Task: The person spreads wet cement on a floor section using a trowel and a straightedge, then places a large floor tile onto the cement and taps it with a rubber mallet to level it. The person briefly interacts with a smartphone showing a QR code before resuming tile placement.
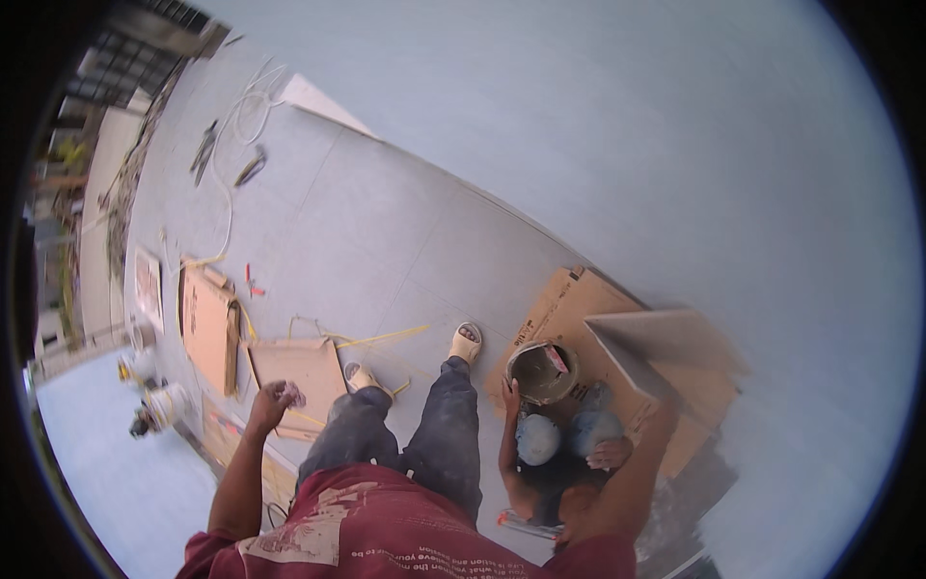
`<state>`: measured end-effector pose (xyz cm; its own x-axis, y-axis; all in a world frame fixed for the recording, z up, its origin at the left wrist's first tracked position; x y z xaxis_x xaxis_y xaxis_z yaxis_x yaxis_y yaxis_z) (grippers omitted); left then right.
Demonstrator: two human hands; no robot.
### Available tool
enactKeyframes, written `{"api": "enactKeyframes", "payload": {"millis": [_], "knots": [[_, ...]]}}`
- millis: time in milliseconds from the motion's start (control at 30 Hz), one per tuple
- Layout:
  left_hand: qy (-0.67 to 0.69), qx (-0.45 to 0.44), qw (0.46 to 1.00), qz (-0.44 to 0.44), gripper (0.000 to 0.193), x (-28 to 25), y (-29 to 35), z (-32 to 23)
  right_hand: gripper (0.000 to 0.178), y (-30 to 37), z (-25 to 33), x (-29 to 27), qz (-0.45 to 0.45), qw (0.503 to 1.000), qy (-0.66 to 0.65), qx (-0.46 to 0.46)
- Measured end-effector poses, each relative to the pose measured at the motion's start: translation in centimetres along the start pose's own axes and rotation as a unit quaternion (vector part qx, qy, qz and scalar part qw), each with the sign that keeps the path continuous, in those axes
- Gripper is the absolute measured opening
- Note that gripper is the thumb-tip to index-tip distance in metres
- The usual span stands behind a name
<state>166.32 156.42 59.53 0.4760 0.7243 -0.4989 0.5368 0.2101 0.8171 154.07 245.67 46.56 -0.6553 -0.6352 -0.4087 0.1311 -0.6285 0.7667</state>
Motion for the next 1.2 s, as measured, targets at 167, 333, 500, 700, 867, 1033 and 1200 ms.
{"api": "enactKeyframes", "payload": {"millis": [167, 333, 500, 700, 867, 1033, 1200], "knots": [[0.054, -0.081, 0.995, -0.009, 0.059, -0.3, 2.0, 1.0, 0.034, 5.7, -1.3, 0.3, 0.018, 0.999, -0.004, -0.045], [0.123, -0.108, 0.986, -0.018, 0.058, 0.9, 2.8, 4.6, 0.051, 20.9, -1.4, 6.7, 0.104, 0.991, 0.071, 0.042], [0.164, -0.055, 0.984, -0.044, 0.057, -2.4, -3.3, 4.3, 0.035, 33.6, -6.2, 14.8, 0.129, 0.982, 0.136, 0.017], [0.131, 0.046, 0.99, -0.034, 0.052, -10.0, -17.1, 3.5, 0.041, 53.5, -6.7, 31.5, 0.283, 0.928, 0.242, -0.009], [0.078, -0.008, 0.985, 0.152, 0.05, -14.5, -27.2, 4.6, 0.039, 67.4, -8.5, 43.8, 0.282, 0.878, 0.385, -0.035], [0.024, -0.093, 0.983, 0.157, 0.058, -17.8, -32.0, 10.2, 0.037, 80.0, -7.4, 54.9, 0.366, 0.818, 0.443, -0.026], [0.185, -0.125, 0.956, 0.191, 0.073, -23.9, -35.6, 15.6, 0.03, 90.2, -2.9, 65.7, 0.376, 0.76, 0.52, -0.11]]}}
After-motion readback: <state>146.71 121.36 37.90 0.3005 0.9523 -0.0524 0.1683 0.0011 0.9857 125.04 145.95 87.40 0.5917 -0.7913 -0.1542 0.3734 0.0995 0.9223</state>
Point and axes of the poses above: each hand's wrist, its own y-axis away from the middle knuckle, its own x-axis out of the palm, z = x × y, the point moved 3 cm from there along -y, towards the middle knuckle, and after that the axes turned 15 degrees about z, right-handed, at the moved point
